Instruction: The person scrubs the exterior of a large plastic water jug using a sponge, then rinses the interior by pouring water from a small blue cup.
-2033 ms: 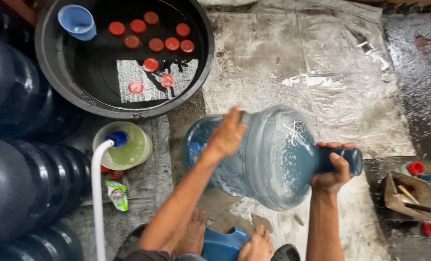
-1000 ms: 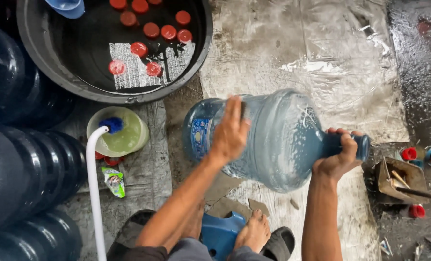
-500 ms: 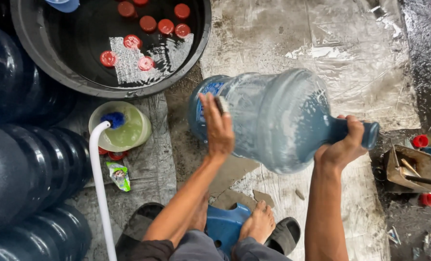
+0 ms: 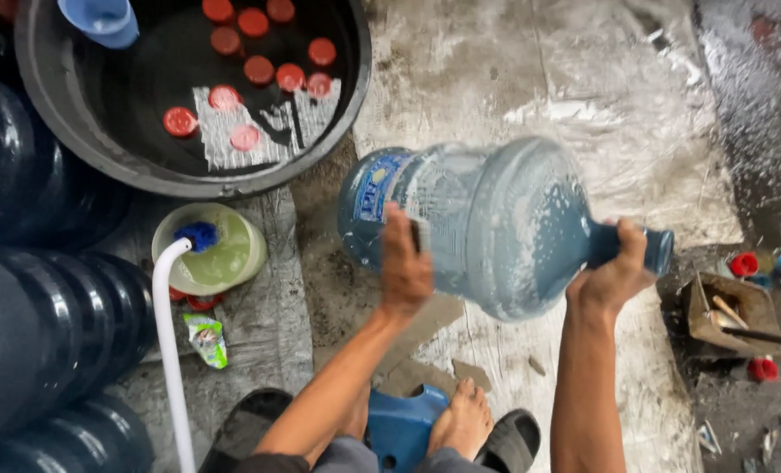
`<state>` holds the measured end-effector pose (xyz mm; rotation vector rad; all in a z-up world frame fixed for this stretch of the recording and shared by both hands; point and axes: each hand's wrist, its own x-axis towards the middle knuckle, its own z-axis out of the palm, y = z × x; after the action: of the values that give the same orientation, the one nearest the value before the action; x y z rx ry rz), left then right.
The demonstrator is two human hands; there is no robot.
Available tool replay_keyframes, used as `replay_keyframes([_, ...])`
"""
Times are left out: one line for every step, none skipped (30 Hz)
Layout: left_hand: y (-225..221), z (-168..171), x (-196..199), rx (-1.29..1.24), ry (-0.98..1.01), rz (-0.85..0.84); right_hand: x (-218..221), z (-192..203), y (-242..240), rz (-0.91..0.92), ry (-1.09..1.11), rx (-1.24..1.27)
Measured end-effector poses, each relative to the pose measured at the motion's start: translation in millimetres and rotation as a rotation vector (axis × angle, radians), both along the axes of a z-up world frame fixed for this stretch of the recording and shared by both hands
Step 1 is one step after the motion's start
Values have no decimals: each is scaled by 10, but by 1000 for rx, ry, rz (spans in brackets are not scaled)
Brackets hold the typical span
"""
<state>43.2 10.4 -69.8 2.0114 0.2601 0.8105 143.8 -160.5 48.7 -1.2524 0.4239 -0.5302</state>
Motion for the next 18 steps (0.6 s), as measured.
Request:
replay_keyframes([88,-83,-45,2,-10,1,-17,-49,-68,1,-10,2])
replay_keyframes([167,-169,-80,-110,-66,25,-24,-101,-145,95,-49,133])
replay_keyframes([238,-266,-136,-225,-113,39,-60,-169,-236,182,-82,261])
replay_keyframes([231,-223,-91,-225,-116,33,-24,-182,-285,176,-86,262])
replay_keyframes([222,-190,-105,-268,-104,36,-29,-213,-330,278,-157,258])
replay_keyframes([218,-159,-126,-311,-93,39,-42,-247,-371,379,-229,254])
replay_keyframes([186,-100,-180,-311,-86,47,-53,-210,-385,384,-220,257])
replay_keyframes([157,-31,-237,-389,-20,53,-66,-165,-394,458,-234,263])
replay_keyframes([151,45,-239,-465,35,54,-42,-107,-385,530,-260,270])
replay_keyframes([140,74,-279,-462,31,58,-60,-126,-378,535,-263,273])
replay_keyframes([115,105,-294,-398,56,58,-58,-134,-383,384,-187,280])
replay_keyframes([86,128,-306,-334,82,59,-53,-150,-391,233,-112,287])
replay_keyframes([69,141,-339,-336,87,56,-26,-156,-375,229,-107,284])
replay_keyframes([48,150,-369,-260,103,-3,4,-168,-362,108,-78,214])
replay_keyframes([29,166,-365,-181,111,-62,63,-167,-349,-12,-54,146])
replay_keyframes([11,178,-350,-182,109,-65,43,-141,-385,-14,-57,145])
replay_keyframes([15,185,-337,-198,77,-75,10,-128,-408,81,-68,213])
replay_keyframes([18,194,-325,-215,45,-85,-23,-113,-433,177,-79,281])
